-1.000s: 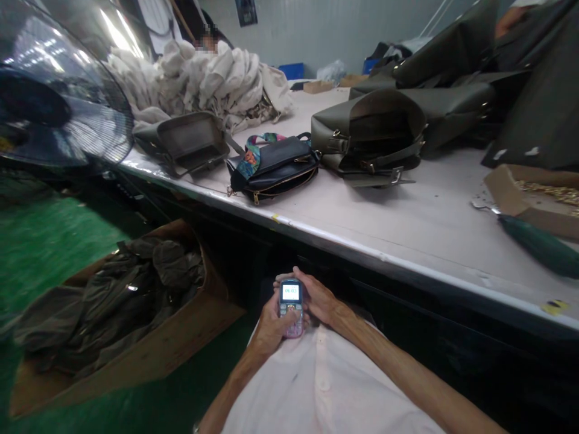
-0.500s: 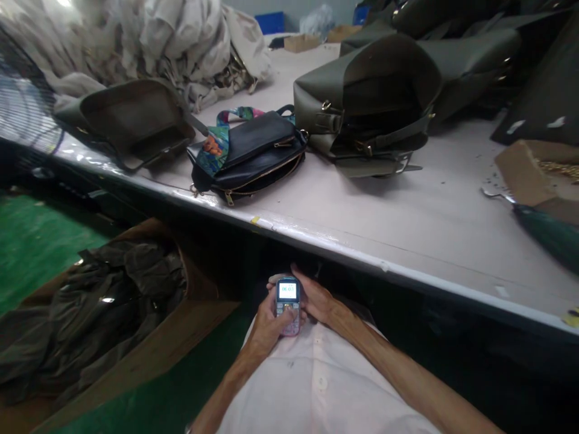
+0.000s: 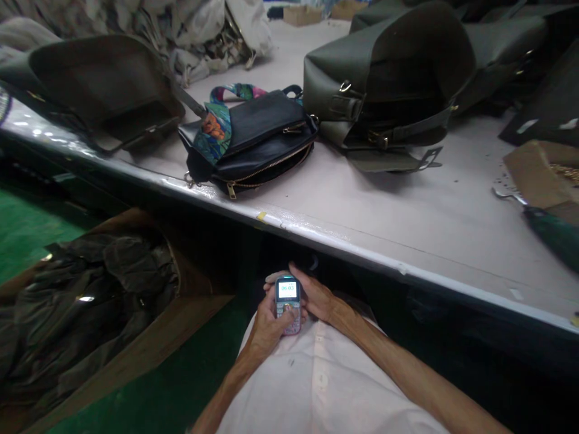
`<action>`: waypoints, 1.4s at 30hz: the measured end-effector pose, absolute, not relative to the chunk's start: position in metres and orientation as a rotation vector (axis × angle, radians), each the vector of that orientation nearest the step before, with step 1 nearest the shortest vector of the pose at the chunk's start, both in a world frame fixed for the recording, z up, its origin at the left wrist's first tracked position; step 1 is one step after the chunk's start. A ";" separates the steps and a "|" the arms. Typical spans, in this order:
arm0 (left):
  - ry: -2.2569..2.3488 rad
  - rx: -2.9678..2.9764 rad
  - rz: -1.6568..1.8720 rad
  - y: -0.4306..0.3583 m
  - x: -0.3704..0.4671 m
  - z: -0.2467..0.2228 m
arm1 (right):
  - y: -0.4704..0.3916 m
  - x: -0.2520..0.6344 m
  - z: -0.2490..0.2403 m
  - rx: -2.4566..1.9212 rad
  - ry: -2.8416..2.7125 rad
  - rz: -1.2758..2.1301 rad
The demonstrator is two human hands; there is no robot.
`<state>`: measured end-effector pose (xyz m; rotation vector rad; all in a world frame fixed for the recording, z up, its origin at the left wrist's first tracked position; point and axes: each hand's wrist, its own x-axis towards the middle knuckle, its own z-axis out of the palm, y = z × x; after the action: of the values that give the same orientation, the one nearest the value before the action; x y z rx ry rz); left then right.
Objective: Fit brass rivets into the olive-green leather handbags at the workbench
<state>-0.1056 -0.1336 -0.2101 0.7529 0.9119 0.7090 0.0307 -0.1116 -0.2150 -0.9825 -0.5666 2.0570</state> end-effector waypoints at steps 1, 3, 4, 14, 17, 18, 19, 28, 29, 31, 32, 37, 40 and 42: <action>0.906 0.746 0.708 -0.133 -0.107 -0.210 | -0.112 0.030 -0.215 -0.989 -0.570 2.051; 0.891 0.733 0.700 -0.132 -0.111 -0.211 | -0.111 0.027 -0.215 -1.007 -0.564 2.039; 0.884 0.726 0.694 -0.131 -0.112 -0.212 | -0.111 0.025 -0.215 -1.018 -0.557 2.035; 0.802 0.718 0.639 -0.123 -0.132 -0.223 | -0.112 0.007 -0.212 -1.113 -0.518 1.937; 0.797 0.740 0.606 -0.121 -0.138 -0.221 | -0.113 0.002 -0.209 -1.117 -0.523 1.920; 0.796 0.745 0.597 -0.121 -0.139 -0.220 | -0.112 0.000 -0.208 -1.120 -0.525 1.915; 0.794 0.748 0.592 -0.120 -0.141 -0.220 | -0.112 -0.001 -0.207 -1.121 -0.528 1.913; 0.779 0.737 0.642 -0.124 -0.136 -0.220 | -0.114 0.002 -0.205 -1.124 -0.553 1.916; 0.781 0.736 0.642 -0.124 -0.134 -0.220 | -0.114 0.003 -0.206 -1.119 -0.550 1.908; 0.787 0.738 0.635 -0.124 -0.132 -0.218 | -0.115 0.005 -0.207 -1.110 -0.544 1.895; 0.791 0.740 0.629 -0.124 -0.130 -0.217 | -0.116 0.006 -0.207 -1.103 -0.540 1.893; 0.829 0.756 0.612 -0.124 -0.123 -0.214 | -0.117 0.014 -0.205 -1.070 -0.511 1.929; 0.840 0.772 0.617 -0.126 -0.118 -0.213 | -0.119 0.019 -0.205 -1.038 -0.507 1.957; 0.841 0.787 0.624 -0.127 -0.115 -0.212 | -0.120 0.022 -0.207 -1.006 -0.512 1.958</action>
<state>-0.1151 -0.1270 -0.2118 0.7865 0.8411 0.6236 0.0218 -0.1201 -0.2065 -1.0058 -0.5116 1.9585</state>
